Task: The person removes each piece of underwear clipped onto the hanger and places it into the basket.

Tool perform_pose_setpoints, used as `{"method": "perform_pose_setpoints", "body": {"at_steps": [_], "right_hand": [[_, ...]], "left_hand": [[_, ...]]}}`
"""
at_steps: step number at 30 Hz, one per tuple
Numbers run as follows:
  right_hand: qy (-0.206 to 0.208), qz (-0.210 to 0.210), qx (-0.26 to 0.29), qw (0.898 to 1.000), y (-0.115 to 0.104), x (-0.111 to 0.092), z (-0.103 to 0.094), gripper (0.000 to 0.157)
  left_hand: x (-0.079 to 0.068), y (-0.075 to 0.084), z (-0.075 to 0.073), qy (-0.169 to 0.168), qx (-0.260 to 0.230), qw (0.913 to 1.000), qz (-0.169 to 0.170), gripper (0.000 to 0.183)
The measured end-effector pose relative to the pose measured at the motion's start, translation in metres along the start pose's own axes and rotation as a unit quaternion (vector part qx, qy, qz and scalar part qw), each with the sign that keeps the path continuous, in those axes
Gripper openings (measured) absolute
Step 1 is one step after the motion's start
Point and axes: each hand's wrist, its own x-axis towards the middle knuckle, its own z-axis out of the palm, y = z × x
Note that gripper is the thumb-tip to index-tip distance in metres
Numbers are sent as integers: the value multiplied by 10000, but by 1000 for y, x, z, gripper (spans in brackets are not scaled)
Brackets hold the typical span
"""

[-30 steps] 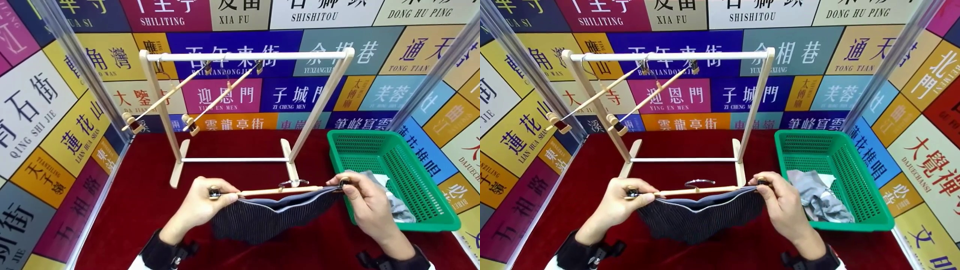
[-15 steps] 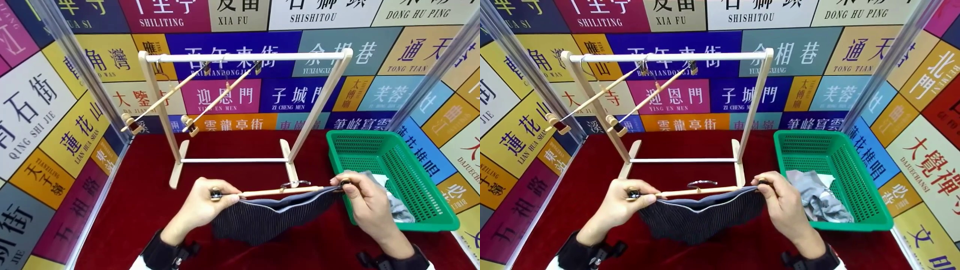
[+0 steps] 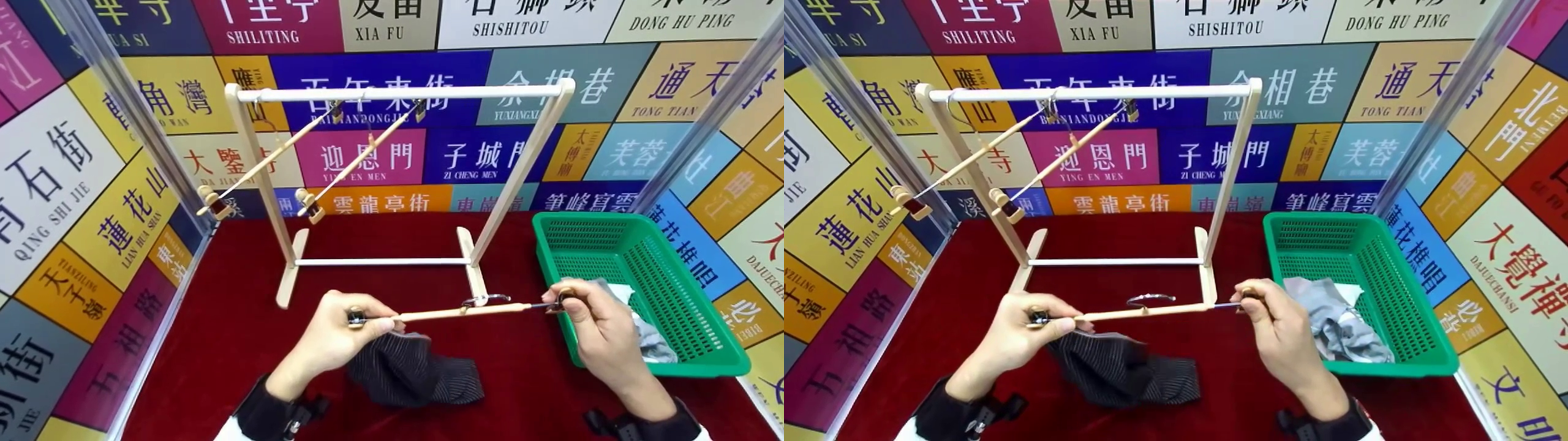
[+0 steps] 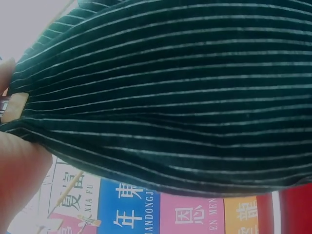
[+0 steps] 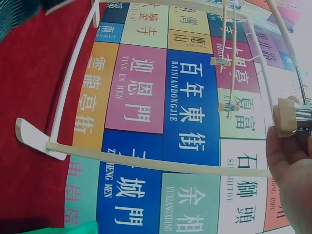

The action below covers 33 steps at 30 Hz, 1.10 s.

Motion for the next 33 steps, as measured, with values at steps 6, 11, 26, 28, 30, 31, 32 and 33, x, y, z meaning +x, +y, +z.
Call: {"method": "perform_pose_setpoints", "body": {"at_steps": [6,11,26,28,30,31,32,33], "right_hand": [[-73,197,-78,9997,-3,0,-1,20],[-245,81,408,9988,-3,1,-3,27],[-611,-1159,-1016,9862,-19,22,-2,47],[-719,-1346,-1133,9818,-19,24,0,44],[-836,-1479,-1265,9773,-19,25,1,41],[-886,-1540,-1308,9754,-19,26,2,39],[-925,-1603,-1344,9735,-19,26,2,38],[-954,-1660,-1377,9718,-18,27,3,37]], "left_hand": [[1,0,0,8,40,10000,-47,5],[1,0,0,26,58,10000,-40,5],[1,1,3,-21,342,9994,-55,4],[2,2,4,-39,332,9994,-114,3],[3,3,5,-59,259,9995,-175,4],[3,3,6,-67,230,9995,-192,3],[4,4,6,-72,220,9995,-193,3],[4,4,7,-83,217,9996,-186,3]]}}
